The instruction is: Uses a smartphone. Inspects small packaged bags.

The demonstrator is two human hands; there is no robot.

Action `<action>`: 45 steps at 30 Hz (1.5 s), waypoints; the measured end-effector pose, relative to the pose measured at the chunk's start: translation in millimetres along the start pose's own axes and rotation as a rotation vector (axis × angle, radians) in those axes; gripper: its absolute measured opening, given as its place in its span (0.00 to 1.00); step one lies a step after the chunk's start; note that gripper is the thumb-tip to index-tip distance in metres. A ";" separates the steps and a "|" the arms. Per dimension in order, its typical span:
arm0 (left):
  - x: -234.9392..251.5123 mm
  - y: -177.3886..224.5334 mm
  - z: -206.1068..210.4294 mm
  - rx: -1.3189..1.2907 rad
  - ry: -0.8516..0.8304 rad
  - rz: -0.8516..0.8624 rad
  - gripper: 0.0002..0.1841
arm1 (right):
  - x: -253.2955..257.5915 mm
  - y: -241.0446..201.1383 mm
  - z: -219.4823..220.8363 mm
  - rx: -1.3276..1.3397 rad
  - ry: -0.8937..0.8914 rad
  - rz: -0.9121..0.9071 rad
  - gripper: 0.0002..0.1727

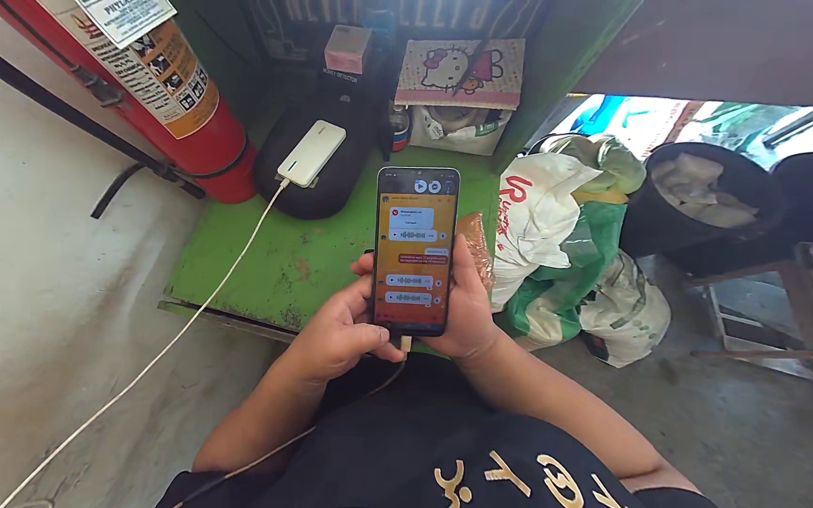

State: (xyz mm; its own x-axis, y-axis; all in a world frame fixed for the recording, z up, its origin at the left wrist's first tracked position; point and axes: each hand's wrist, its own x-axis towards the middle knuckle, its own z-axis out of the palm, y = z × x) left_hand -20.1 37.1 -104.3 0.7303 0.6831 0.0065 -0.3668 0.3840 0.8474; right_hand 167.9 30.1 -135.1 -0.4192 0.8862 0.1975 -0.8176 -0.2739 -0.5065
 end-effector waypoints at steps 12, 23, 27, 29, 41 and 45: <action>0.2 -2.4 -1.6 0.079 -0.005 -0.022 0.21 | -1.8 -1.8 -4.9 0.058 -0.003 0.019 0.44; 6.5 -8.6 4.4 0.083 -0.003 0.029 0.16 | -2.7 -6.1 -7.0 0.056 -0.036 0.019 0.44; 5.3 -7.0 6.6 0.093 0.006 0.036 0.15 | -1.8 -7.1 -5.8 0.042 -0.038 0.028 0.44; 3.9 -7.5 6.0 0.088 -0.001 0.039 0.16 | -1.8 -6.8 -5.7 0.062 -0.049 0.035 0.43; 7.0 -8.8 6.9 0.062 -0.004 0.079 0.19 | 5.1 -12.1 -7.3 0.105 -0.109 0.042 0.43; 3.9 -10.9 6.6 0.052 0.013 0.073 0.19 | 5.7 -8.6 -7.5 0.129 -0.094 0.050 0.43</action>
State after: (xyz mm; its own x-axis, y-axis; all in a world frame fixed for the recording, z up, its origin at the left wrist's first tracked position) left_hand -9.4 31.5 -110.0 0.6954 0.7159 0.0625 -0.3877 0.3005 0.8714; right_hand 175.5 40.3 -136.0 -0.4906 0.8332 0.2551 -0.8361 -0.3676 -0.4072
